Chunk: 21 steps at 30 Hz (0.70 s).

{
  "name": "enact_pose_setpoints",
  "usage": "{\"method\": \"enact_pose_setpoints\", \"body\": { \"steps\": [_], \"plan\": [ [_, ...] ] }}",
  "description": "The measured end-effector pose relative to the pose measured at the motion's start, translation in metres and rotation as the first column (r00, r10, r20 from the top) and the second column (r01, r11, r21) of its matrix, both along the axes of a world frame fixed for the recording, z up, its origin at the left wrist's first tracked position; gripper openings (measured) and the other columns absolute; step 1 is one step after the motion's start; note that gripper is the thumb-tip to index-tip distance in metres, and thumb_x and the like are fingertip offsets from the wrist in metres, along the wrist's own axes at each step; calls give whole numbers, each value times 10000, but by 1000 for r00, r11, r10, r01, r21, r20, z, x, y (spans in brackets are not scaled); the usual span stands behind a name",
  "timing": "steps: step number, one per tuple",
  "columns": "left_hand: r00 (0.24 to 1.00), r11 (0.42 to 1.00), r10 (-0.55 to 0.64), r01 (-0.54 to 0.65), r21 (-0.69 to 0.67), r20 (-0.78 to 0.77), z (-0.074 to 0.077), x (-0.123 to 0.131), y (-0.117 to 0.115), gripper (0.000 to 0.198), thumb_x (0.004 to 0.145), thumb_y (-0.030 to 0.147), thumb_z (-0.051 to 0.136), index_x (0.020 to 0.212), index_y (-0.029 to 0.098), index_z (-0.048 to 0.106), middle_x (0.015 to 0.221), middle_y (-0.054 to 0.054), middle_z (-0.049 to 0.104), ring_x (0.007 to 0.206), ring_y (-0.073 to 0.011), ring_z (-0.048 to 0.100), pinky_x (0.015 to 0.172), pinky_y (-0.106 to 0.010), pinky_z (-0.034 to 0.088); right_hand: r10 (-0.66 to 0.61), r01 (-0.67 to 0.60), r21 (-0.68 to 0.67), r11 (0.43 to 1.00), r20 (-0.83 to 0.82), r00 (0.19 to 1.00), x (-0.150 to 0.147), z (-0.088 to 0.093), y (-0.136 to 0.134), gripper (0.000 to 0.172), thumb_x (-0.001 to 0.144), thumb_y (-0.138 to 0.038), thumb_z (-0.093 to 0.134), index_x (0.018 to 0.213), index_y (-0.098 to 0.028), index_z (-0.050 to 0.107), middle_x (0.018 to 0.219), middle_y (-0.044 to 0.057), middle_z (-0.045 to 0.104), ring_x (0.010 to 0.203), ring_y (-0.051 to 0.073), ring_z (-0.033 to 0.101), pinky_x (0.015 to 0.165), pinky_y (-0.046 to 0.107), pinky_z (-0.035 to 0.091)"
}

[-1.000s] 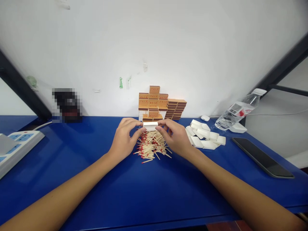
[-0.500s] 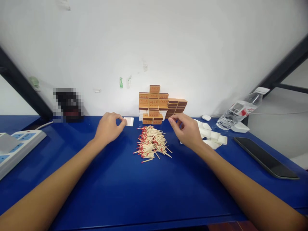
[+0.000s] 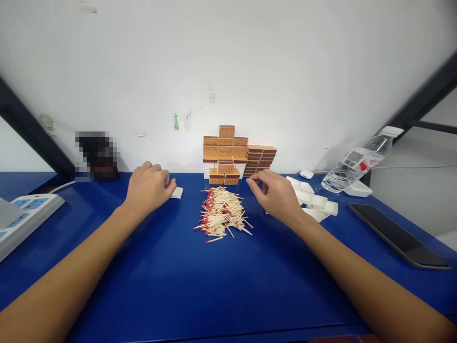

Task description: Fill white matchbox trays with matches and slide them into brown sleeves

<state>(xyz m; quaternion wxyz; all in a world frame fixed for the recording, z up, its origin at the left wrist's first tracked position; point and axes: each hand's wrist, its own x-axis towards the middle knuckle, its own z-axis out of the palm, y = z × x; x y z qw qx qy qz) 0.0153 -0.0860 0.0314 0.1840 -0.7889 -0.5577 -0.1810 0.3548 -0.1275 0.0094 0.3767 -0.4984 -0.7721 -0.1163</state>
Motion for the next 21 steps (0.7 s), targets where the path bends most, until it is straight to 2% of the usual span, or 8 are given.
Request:
{"method": "enact_pose_setpoints", "body": {
  "steps": [4, 6, 8, 10, 13, 15, 21],
  "plan": [
    [967, 965, -252, 247, 86, 47, -9, 17, -8, 311, 987, 410, 519, 803, 213, 674, 834, -99, 690, 869, -283, 593, 843, -446, 480, 34, -34, -29, 999, 23, 999, -2, -2, -1, 239, 1031, -323, 520, 942, -198, 703, 863, 70, 705, 709, 196, 621, 654, 328, 432],
    [934, 935, -354, 351, 55, 48, -14, 20, -9, 284, 999, 401, 523, 879, 210, 696, 869, -90, 704, 890, -270, 600, 865, -430, 491, 36, -35, -32, 999, 40, 999, -3, -2, -1, 236, 1028, -315, 526, 912, -201, 697, 872, 68, 707, 703, 189, 615, 653, 323, 434],
    [913, 914, -407, 406, 13, 43, -17, 18, -5, 277, 998, 410, 536, 957, 202, 714, 943, -98, 723, 942, -273, 614, 905, -426, 496, 26, -24, -34, 999, 58, 998, -2, -3, -1, 230, 1025, -304, 534, 897, -199, 693, 883, 68, 710, 708, 188, 615, 651, 322, 432],
    [925, 927, -374, 376, -16, 59, -18, 10, 1, 311, 990, 447, 548, 1019, 194, 728, 1023, -116, 738, 1001, -291, 624, 947, -439, 491, 0, 4, -42, 999, 94, 996, -1, -4, -1, 220, 1021, -291, 542, 896, -197, 697, 898, 67, 714, 721, 191, 622, 655, 325, 430],
    [974, 974, -202, 211, -84, 107, -19, -2, 10, 373, 974, 500, 544, 1030, 192, 747, 1039, -128, 758, 1013, -317, 639, 947, -459, 486, -37, 46, -57, 997, 147, 988, 2, -6, 0, 209, 1011, -278, 556, 890, -198, 707, 895, 64, 716, 728, 200, 631, 647, 334, 417],
    [984, 983, -120, 136, -122, 132, -20, -7, 14, 385, 972, 512, 530, 987, 201, 757, 1012, -119, 770, 983, -315, 657, 900, -441, 496, -49, 60, -62, 996, 163, 985, 4, -8, 1, 205, 1004, -277, 565, 884, -200, 713, 879, 66, 714, 735, 212, 639, 635, 340, 407],
    [988, 983, 14, 16, -185, 155, -18, -13, 15, 375, 941, 540, 567, 869, 235, 773, 939, -87, 788, 870, -299, 703, 725, -377, 487, -55, 71, -80, 994, 189, 981, 5, -9, 1, 217, 1007, -285, 561, 877, -206, 717, 876, 70, 719, 768, 227, 659, 633, 347, 410]
  ]
}}
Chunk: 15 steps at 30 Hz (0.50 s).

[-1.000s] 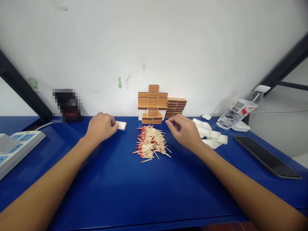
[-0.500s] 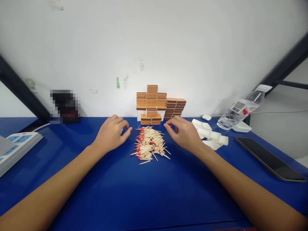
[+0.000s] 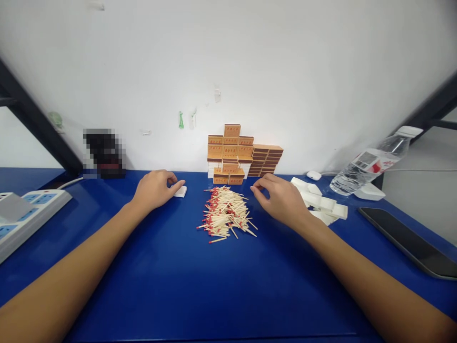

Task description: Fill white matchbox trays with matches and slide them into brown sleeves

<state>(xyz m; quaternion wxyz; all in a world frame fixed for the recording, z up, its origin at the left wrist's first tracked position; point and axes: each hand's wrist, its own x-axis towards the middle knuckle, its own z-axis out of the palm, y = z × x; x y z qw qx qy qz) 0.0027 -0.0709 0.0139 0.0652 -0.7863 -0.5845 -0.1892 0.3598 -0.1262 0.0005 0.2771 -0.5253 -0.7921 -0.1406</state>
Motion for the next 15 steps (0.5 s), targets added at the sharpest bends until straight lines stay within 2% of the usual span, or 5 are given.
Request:
{"method": "enact_pose_setpoints", "body": {
  "steps": [3, 9, 12, 15],
  "plan": [
    [998, 998, 60, -60, -10, 9, 2, -1, -1, 361, 933, 536, 575, 860, 245, 778, 897, -73, 784, 818, -306, 709, 685, -378, 473, -5, 5, 3, 1000, 4, 1000, 0, 2, 0, 216, 1006, -280, 563, 875, -204, 717, 886, 74, 724, 789, 230, 664, 636, 347, 410],
    [996, 996, 92, -92, 1, 10, 7, -1, -2, 364, 936, 526, 558, 856, 239, 768, 876, -71, 780, 818, -305, 713, 681, -366, 466, -51, 50, 41, 998, 19, 999, 9, 9, 3, 204, 991, -267, 569, 859, -199, 709, 874, 74, 726, 776, 235, 659, 627, 351, 390],
    [998, 998, 68, -68, 11, 3, 8, -1, -2, 358, 938, 504, 549, 866, 228, 765, 876, -83, 777, 823, -307, 710, 692, -373, 478, -124, 122, 65, 990, 20, 992, 19, 14, 6, 205, 981, -284, 580, 845, -198, 707, 855, 75, 719, 745, 233, 642, 605, 348, 357],
    [1000, 1000, -11, 11, 9, -20, 12, -2, -2, 308, 921, 448, 565, 870, 215, 760, 896, -93, 773, 863, -308, 707, 736, -384, 497, -181, 179, 57, 982, 29, 983, 29, 18, 9, 200, 968, -288, 591, 827, -199, 701, 849, 72, 718, 726, 227, 631, 598, 343, 332]
  ]
}}
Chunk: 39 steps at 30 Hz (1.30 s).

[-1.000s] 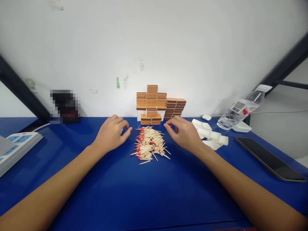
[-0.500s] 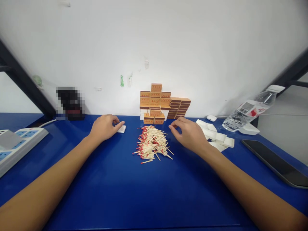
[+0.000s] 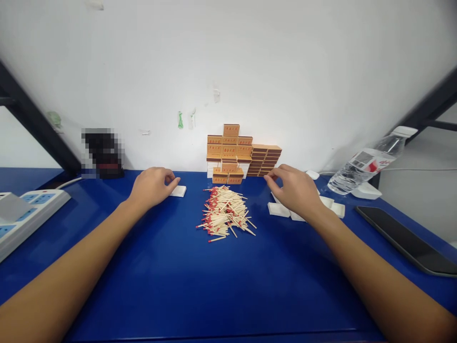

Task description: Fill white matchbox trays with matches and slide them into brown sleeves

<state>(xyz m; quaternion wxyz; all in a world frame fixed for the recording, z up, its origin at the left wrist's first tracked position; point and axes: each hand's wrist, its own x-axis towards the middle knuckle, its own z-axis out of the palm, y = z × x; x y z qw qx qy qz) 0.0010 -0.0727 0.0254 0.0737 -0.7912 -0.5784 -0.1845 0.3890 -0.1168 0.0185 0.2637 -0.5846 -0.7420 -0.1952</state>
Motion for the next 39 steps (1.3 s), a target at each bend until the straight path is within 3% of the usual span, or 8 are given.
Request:
{"method": "enact_pose_setpoints", "body": {
  "steps": [5, 9, 15, 18, 21, 24, 32, 39],
  "plan": [
    [972, 972, -235, 235, 8, -19, 23, 2, -2, 243, 858, 258, 554, 970, 227, 768, 1028, -58, 771, 1016, -254, 693, 927, -358, 504, -21, 22, -44, 999, 17, 1000, 16, 7, 2, 217, 969, -309, 575, 826, -206, 702, 864, 60, 726, 745, 225, 640, 605, 338, 337],
    [924, 925, -379, 379, 21, 50, 35, 7, -5, 285, 858, 235, 515, 964, 215, 778, 962, -50, 776, 854, -218, 697, 819, -338, 526, -61, 63, -104, 993, 21, 998, 27, 15, 1, 258, 979, -341, 536, 858, -206, 720, 894, 70, 744, 768, 231, 653, 601, 336, 340],
    [940, 953, -293, 271, 137, 176, 15, -1, -6, 270, 890, 264, 508, 940, 222, 769, 961, -39, 790, 813, -215, 696, 789, -341, 525, -63, 65, -198, 978, 20, 998, 35, 25, -2, 261, 975, -361, 535, 865, -214, 720, 915, 67, 762, 803, 241, 666, 617, 333, 362],
    [938, 949, -310, 294, 117, 156, 4, -9, -6, 237, 896, 290, 530, 905, 213, 754, 903, -37, 784, 749, -205, 694, 739, -329, 531, -29, 36, -238, 970, 33, 999, 32, 26, -4, 248, 971, -350, 544, 867, -213, 723, 927, 66, 766, 804, 232, 667, 627, 332, 373],
    [930, 928, -356, 340, 150, 91, -1, -13, -3, 288, 939, 278, 467, 917, 203, 744, 984, -64, 783, 886, -232, 717, 840, -361, 550, 3, 9, -278, 960, 45, 999, 28, 25, -5, 244, 975, -346, 547, 881, -210, 726, 927, 67, 764, 797, 226, 660, 630, 330, 375],
    [922, 913, -384, 372, 167, 45, -5, -13, 1, 324, 954, 262, 429, 901, 205, 743, 1013, -85, 778, 981, -258, 708, 905, -398, 548, 12, 4, -309, 951, 50, 999, 26, 25, -6, 239, 978, -345, 549, 901, -211, 731, 937, 66, 764, 806, 226, 661, 630, 327, 377],
    [900, 888, -436, 426, 172, 22, -7, -10, 2, 353, 992, 224, 398, 929, 209, 745, 1042, -80, 774, 962, -241, 705, 886, -391, 557, 21, 4, -348, 937, 69, 997, 24, 24, -7, 236, 981, -337, 559, 888, -199, 727, 918, 75, 758, 786, 232, 658, 638, 332, 388],
    [875, 859, -485, 480, 176, -17, -6, 4, -11, 328, 1000, 184, 412, 989, 193, 740, 1047, -81, 763, 953, -234, 703, 870, -384, 560, 116, -94, -353, 931, 41, 992, 1, 24, -16, 225, 1003, -312, 553, 917, -198, 728, 915, 70, 754, 795, 221, 660, 674, 332, 413]
  ]
}}
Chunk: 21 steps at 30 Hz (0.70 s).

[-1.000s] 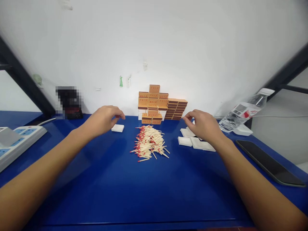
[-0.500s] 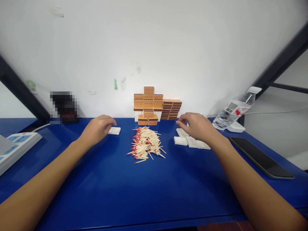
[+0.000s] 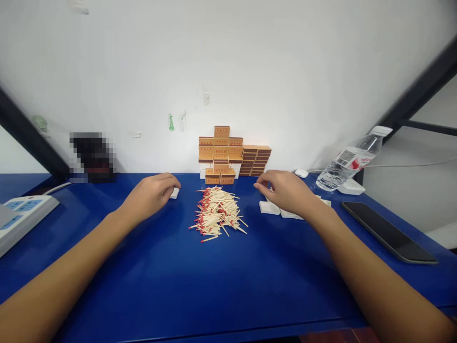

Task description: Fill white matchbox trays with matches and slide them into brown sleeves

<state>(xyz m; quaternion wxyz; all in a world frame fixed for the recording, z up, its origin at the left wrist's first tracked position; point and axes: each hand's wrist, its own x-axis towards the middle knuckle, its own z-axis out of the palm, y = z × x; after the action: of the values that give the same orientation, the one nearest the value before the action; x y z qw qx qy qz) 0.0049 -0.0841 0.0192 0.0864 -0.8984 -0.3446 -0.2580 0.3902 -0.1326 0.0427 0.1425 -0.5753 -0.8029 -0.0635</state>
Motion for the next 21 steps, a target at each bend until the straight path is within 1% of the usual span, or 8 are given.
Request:
{"method": "enact_pose_setpoints", "body": {
  "steps": [4, 7, 9, 11, 13, 14, 17, 21],
  "plan": [
    [999, 1000, -6, 6, -6, -31, 0, 8, -7, 326, 1012, 223, 424, 1036, 183, 747, 1067, -100, 759, 1010, -262, 684, 909, -417, 557, 83, -83, -7, 997, -8, 997, -16, -2, -5, 211, 1010, -292, 550, 951, -203, 732, 922, 67, 746, 840, 219, 663, 718, 326, 439],
    [995, 998, 59, -62, -31, -81, 3, 2, -4, 345, 1026, 349, 460, 1140, 178, 738, 1139, -119, 751, 1082, -287, 668, 983, -449, 535, 96, -96, -34, 995, -22, 995, -9, 2, -5, 199, 989, -274, 559, 962, -205, 743, 932, 73, 750, 827, 219, 664, 721, 326, 450],
    [978, 983, 164, -173, -68, -126, 5, -7, 1, 494, 1006, 522, 494, 1257, 154, 706, 1224, -154, 728, 1176, -331, 646, 1052, -488, 504, 64, -67, -71, 995, -35, 997, 5, 7, -4, 189, 951, -289, 585, 924, -210, 755, 926, 73, 755, 809, 224, 663, 703, 327, 454],
    [944, 939, 278, -307, -158, -178, 7, -19, 8, 753, 913, 719, 545, 1374, 133, 649, 1335, -190, 684, 1260, -381, 615, 1093, -524, 479, 47, -51, -121, 991, -37, 998, 21, 12, -3, 188, 913, -321, 610, 888, -223, 768, 927, 67, 756, 828, 233, 666, 718, 330, 469],
    [924, 899, 309, -361, -247, -227, 7, -29, 14, 908, 797, 824, 605, 1403, 148, 638, 1376, -193, 668, 1276, -403, 614, 1100, -530, 477, 41, -47, -163, 985, -43, 998, 33, 14, -2, 173, 867, -334, 644, 905, -237, 782, 938, 59, 754, 848, 240, 667, 739, 334, 486],
    [924, 891, 299, -359, -276, -237, 7, -34, 17, 918, 757, 840, 632, 1378, 164, 660, 1361, -186, 680, 1253, -401, 630, 1082, -520, 492, 41, -49, -178, 983, -47, 998, 36, 14, -2, 170, 843, -323, 658, 919, -240, 786, 948, 57, 755, 854, 241, 667, 748, 335, 493],
    [948, 897, 236, -297, -327, -214, 7, -41, 22, 767, 728, 800, 690, 1221, 214, 746, 1224, -146, 747, 1120, -363, 695, 979, -469, 550, 56, -65, -186, 980, -56, 997, 33, 11, -2, 168, 796, -251, 665, 914, -233, 783, 963, 57, 761, 852, 237, 669, 753, 331, 503],
    [976, 923, 161, -201, -327, -145, 10, -43, 23, 489, 770, 664, 728, 1032, 256, 792, 1085, -89, 782, 957, -296, 726, 825, -385, 577, 75, -82, -87, 993, -81, 994, 18, 2, 0, 149, 840, -210, 600, 844, -213, 750, 903, 71, 753, 835, 239, 659, 733, 338, 486]
  ]
}}
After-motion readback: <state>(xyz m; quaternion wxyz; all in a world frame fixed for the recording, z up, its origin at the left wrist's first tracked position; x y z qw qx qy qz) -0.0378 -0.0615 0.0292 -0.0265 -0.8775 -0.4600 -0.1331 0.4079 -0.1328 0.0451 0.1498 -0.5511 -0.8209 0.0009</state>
